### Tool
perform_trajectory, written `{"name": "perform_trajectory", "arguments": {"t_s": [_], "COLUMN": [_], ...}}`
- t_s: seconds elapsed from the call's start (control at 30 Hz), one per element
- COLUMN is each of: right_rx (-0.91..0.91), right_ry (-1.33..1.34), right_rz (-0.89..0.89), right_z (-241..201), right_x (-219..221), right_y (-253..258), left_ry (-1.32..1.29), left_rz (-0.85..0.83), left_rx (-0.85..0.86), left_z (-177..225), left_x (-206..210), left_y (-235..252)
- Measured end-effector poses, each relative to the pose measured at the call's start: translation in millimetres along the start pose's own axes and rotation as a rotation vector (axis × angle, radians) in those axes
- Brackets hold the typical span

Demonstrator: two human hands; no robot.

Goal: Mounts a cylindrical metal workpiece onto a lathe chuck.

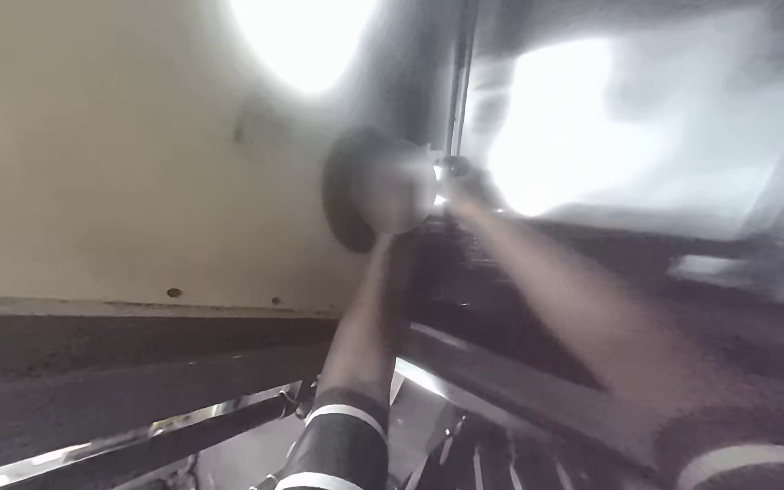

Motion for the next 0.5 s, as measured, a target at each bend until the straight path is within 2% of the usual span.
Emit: {"name": "perform_trajectory", "arguments": {"t_s": [0.13,0.33,0.5], "right_rx": [0.022,-0.002,-0.044], "right_ry": [0.005,-0.046,-0.195], "right_rz": [0.046,0.090,0.104], "right_z": [-0.6,1.9,9.9], "right_x": [6.4,9.7,12.4], "right_y": [5.8,-12.6,-12.7], "left_ry": [0.037,-0.056,-0.062], "left_rz": [0.006,0.127,0.145], "left_rx": [-0.045,0.019,-0.012], "left_z": [-6.2,-5.7,-6.8], "left_x": [3.6,3.6,6.8], "left_y": [-5.5,-26.8,-39.4]}}
Point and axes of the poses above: each hand's wrist, its own y-axis towards the middle knuckle, its own x-axis out of the palm, z = x × y, the point moved 1 cm from there along y, towards the middle knuckle, and after that the axes turned 12 degrees about -y, right-handed, at the moved point
